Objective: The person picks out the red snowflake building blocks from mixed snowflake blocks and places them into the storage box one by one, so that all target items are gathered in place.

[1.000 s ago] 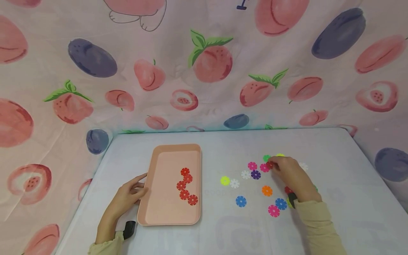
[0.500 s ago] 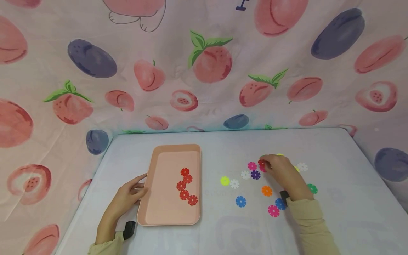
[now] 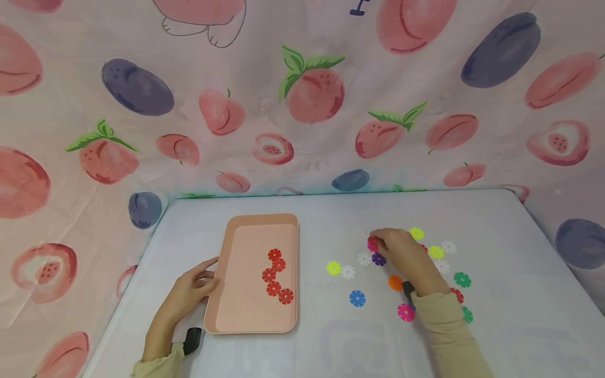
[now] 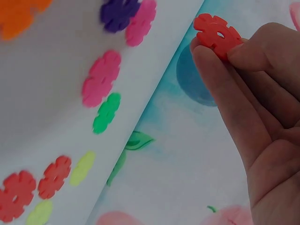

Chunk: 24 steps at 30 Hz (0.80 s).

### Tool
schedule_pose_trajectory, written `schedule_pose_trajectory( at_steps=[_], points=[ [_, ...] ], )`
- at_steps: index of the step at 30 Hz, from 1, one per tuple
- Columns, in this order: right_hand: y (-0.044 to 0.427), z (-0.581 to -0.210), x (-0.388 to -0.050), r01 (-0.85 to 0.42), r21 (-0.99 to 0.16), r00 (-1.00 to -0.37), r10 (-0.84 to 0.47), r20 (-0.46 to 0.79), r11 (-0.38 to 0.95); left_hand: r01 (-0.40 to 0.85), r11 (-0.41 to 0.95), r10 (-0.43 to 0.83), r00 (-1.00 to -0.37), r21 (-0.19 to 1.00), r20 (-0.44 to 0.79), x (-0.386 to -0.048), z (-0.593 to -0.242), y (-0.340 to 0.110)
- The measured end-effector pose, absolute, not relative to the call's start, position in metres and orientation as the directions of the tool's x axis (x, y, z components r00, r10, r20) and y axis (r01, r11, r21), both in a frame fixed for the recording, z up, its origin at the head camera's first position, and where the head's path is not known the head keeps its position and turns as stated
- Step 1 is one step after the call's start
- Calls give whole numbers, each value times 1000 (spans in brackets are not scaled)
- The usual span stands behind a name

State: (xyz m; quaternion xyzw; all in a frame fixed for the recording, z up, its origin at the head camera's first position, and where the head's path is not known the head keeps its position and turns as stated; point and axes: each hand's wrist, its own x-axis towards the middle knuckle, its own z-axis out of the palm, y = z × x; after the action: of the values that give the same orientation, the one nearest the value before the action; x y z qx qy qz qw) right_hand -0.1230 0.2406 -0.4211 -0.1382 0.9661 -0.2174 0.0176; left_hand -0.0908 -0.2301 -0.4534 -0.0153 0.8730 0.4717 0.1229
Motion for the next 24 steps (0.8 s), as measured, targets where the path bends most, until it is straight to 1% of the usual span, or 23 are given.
schedule_pose_trajectory(
  at_steps=[6,16,24],
  points=[
    [230,-417,-124,-248,-431,-962,-274,2,868,-134,557,101,-969,819,-228,-90,-451,-230],
    [210,-417,-128,-313,-427,-946,-318,62,848,-136,557,98,-969,820,-228,-89,-451,-230],
    [195,-418,-128,-308,-443,-946,-320,48,842,-140,565,91,-969,813,-230,-89,-451,-230]
  ],
)
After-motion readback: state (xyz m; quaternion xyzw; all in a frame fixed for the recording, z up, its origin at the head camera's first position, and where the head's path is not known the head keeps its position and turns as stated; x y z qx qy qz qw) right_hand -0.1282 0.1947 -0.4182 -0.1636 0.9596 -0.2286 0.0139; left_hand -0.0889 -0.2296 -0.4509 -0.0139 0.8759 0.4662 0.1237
